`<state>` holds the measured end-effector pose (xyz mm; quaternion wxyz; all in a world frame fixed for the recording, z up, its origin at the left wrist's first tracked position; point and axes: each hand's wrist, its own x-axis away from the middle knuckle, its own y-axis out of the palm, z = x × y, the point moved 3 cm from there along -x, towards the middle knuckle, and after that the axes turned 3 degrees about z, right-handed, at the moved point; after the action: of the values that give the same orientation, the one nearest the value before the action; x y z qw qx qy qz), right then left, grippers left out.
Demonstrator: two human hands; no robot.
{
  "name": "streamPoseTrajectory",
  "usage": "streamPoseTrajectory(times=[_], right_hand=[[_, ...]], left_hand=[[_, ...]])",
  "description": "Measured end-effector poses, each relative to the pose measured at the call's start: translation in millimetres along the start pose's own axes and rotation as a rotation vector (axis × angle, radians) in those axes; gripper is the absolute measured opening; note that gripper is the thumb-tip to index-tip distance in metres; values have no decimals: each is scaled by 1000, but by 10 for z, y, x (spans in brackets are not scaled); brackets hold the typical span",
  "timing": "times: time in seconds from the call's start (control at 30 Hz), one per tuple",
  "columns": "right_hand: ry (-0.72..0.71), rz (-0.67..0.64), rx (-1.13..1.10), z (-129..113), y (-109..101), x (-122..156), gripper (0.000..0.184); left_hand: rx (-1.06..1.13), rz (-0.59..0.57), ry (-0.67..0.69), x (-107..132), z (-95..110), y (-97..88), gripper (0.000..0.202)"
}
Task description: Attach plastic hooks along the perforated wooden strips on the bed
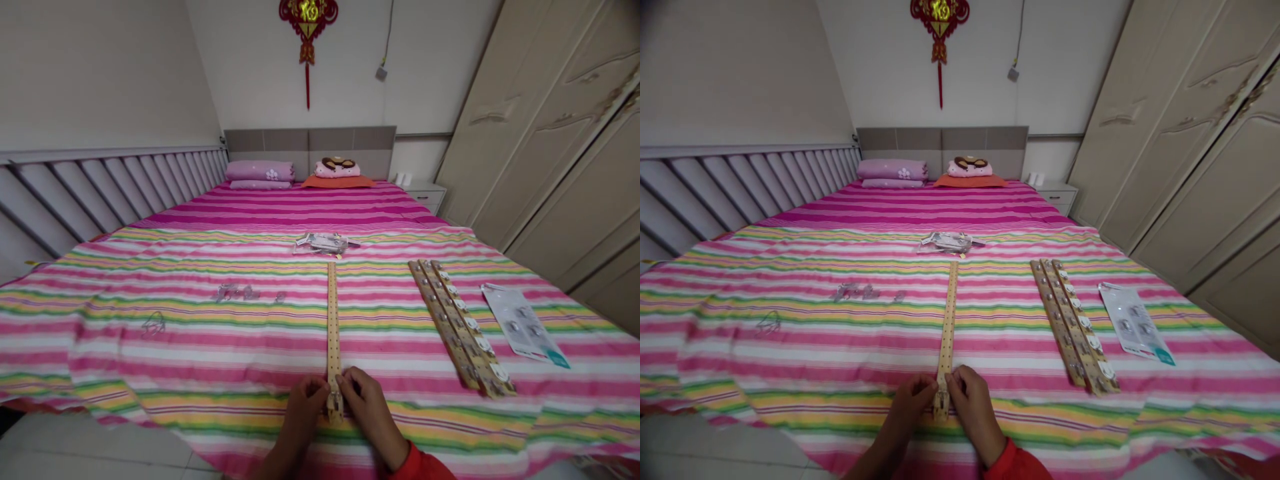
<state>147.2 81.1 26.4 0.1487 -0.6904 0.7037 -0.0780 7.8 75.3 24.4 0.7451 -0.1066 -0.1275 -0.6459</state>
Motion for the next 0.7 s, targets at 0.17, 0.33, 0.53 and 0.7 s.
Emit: streamPoseTrajectory(times=[0.17,0.33,0.53,0.7], right_hand=[[14,19,17,30,2,-4,43],[41,14,23,86,31,-8,43],[73,4,-16,93,48,-19,45],[91,-21,-35,133,56,-21,43]], left_hand=[[15,55,-16,-47,-107,-12,29],[58,54,-44,-69,-186,4,31],[-41,8,7,-70,-134,49,39],[-167,39,50,-115,-184,44,36]])
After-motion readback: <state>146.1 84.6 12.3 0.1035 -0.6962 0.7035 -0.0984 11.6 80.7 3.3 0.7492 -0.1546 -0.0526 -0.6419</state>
